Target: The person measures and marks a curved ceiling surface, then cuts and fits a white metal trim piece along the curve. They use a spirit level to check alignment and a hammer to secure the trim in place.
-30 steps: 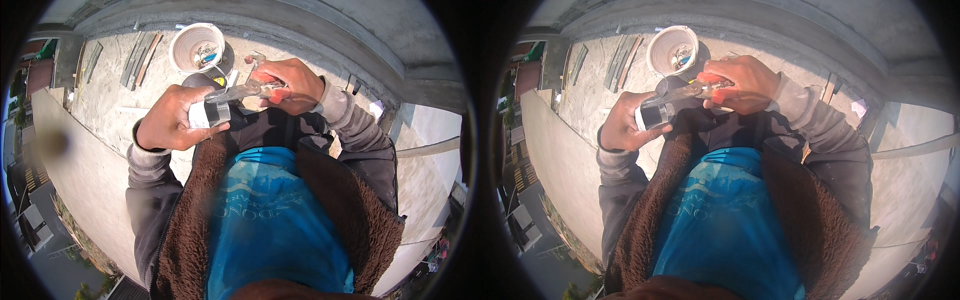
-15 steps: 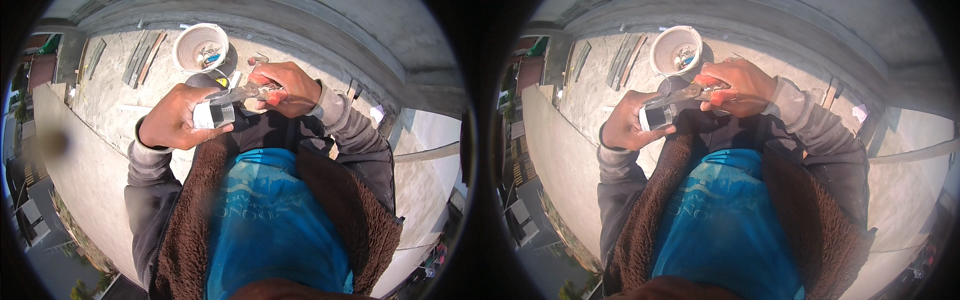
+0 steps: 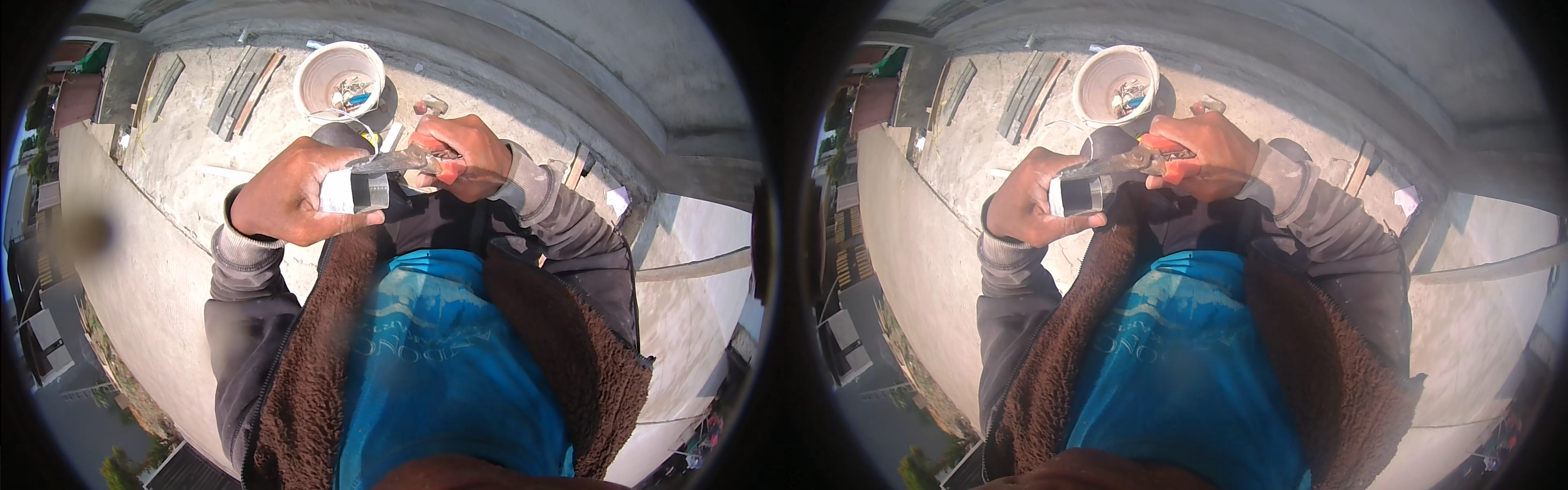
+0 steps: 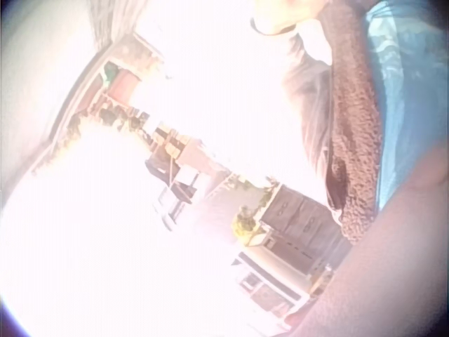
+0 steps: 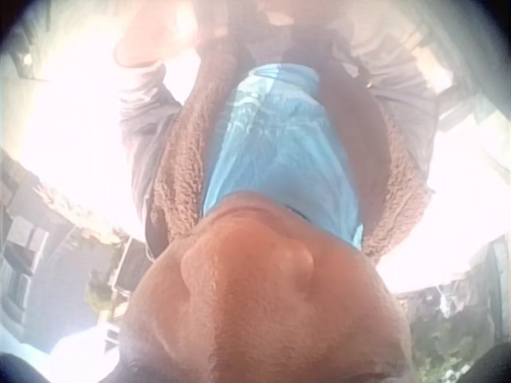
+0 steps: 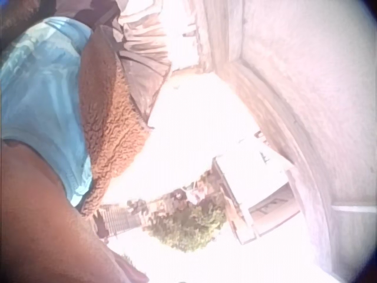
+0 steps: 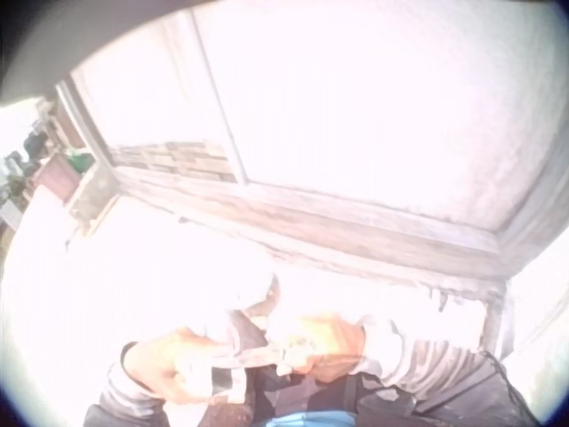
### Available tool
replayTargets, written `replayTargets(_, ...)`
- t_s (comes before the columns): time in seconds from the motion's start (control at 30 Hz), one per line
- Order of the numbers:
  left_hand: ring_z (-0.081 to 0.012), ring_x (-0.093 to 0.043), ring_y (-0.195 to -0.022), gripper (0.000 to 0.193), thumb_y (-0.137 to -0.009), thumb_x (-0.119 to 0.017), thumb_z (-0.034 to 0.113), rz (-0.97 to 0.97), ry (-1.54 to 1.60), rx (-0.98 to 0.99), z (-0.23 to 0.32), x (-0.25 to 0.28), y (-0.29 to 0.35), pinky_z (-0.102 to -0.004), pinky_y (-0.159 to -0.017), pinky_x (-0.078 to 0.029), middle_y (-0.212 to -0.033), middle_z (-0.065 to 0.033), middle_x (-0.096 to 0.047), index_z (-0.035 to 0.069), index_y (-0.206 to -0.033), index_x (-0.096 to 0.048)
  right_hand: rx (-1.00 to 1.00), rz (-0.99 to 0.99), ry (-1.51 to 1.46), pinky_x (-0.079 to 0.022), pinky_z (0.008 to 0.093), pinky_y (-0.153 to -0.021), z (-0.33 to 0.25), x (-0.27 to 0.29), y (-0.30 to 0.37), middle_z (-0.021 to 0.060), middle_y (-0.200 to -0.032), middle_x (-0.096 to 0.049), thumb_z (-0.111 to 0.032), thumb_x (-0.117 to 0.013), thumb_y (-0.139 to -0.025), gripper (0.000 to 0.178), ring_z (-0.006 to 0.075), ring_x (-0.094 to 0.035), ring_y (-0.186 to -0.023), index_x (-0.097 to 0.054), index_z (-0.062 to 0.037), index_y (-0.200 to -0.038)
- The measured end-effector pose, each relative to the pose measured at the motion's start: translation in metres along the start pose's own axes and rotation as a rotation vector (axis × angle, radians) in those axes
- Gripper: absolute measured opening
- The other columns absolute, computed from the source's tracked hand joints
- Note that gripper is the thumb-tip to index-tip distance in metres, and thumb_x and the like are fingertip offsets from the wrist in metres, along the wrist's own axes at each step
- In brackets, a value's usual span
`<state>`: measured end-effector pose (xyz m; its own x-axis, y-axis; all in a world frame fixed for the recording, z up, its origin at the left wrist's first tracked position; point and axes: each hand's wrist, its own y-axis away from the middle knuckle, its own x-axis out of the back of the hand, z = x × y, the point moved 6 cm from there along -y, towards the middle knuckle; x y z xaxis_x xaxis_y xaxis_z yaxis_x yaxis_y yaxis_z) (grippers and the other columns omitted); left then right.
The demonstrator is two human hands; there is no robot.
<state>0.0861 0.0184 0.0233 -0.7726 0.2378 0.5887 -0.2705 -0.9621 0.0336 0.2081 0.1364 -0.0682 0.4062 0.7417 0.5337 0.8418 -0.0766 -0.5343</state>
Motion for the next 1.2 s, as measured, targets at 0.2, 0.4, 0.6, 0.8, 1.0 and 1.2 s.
replayTargets(0.2, -0.0183, -0.061, -0.061, 0.037, -0.076, -0.083, 0.019, 0.006, 0.018, -0.05, -0.001, 0.006, -0.002, -0.032, -0.06, -0.047, -0.072, -0.0088, -0.067, -0.004, -0.102, -0.067, 0.047, 0.09, 0.075, -0.052, 0.0402, -0.066, -0.004, 0.005, -0.005, 0.0153, -0.087, -0.067, -0.039, -0.079, -0.083, 0.045, 0.0349, -0.067, -0.072, -0.061, -0.0024, -0.102)
replayTargets(0.4, -0.0204, -0.061, -0.062, 0.034, -0.078, -0.082, 0.02, -0.041, 0.014, -0.071, -0.002, 0.003, -0.006, -0.0334, -0.062, -0.047, -0.072, -0.0096, -0.067, -0.003, -0.098, -0.067, 0.052, 0.095, -0.041, -0.05, 0.0414, -0.064, -0.007, 0.011, -0.016, 0.0157, -0.086, -0.066, -0.041, -0.076, -0.085, 0.045, 0.0366, -0.066, -0.074, -0.06, -0.0026, -0.102)
replayTargets(0.6, -0.0194, -0.06, -0.061, 0.034, -0.079, -0.083, 0.021, -0.049, -0.016, -0.065, -0.001, 0.003, -0.006, -0.0331, -0.06, -0.046, -0.071, -0.0084, -0.066, -0.002, -0.099, -0.067, -0.005, 0.001, -0.023, -0.05, 0.0414, -0.064, -0.006, 0.008, -0.011, 0.0151, -0.085, -0.066, -0.047, -0.074, -0.085, 0.05, 0.0379, -0.065, -0.073, -0.06, -0.0022, -0.103)
replayTargets(0.8, -0.0185, -0.061, -0.061, 0.036, -0.079, -0.082, 0.022, -0.059, 0.009, -0.064, -0.002, 0.004, -0.006, -0.0325, -0.059, -0.046, -0.071, -0.0081, -0.066, -0.002, -0.101, -0.067, 0.043, 0.086, 0.025, -0.05, 0.0396, -0.061, -0.003, 0.005, -0.01, 0.0142, -0.082, -0.066, -0.049, -0.075, -0.084, 0.05, 0.0361, -0.066, -0.072, -0.061, -0.0034, -0.1)
replayTargets(1.0, -0.0191, -0.062, -0.069, 0.039, -0.081, -0.081, 0.025, -0.091, 0.086, -0.041, -0.008, 0.004, -0.008, -0.0337, -0.064, -0.048, -0.078, -0.0094, -0.067, -0.003, -0.103, -0.065, -0.021, 0.125, 0.062, -0.052, 0.0375, -0.062, 0.007, 0.006, -0.011, 0.013, -0.082, -0.066, -0.05, -0.076, -0.083, 0.053, 0.033, -0.067, -0.07, -0.062, -0.003, -0.101)
replayTargets(1.2, -0.0181, -0.062, -0.068, 0.045, -0.079, -0.083, 0.027, -0.073, 0.171, 0.029, -0.017, 0.006, -0.012, -0.0326, -0.063, -0.048, -0.077, -0.0078, -0.068, -0.004, -0.107, -0.066, 0.009, 0.051, 0.017, -0.051, 0.04, -0.07, -0.005, 0.015, -0.012, 0.0165, -0.091, -0.064, -0.048, -0.073, -0.086, 0.055, 0.0348, -0.065, -0.079, -0.061, 0.0001, -0.11)
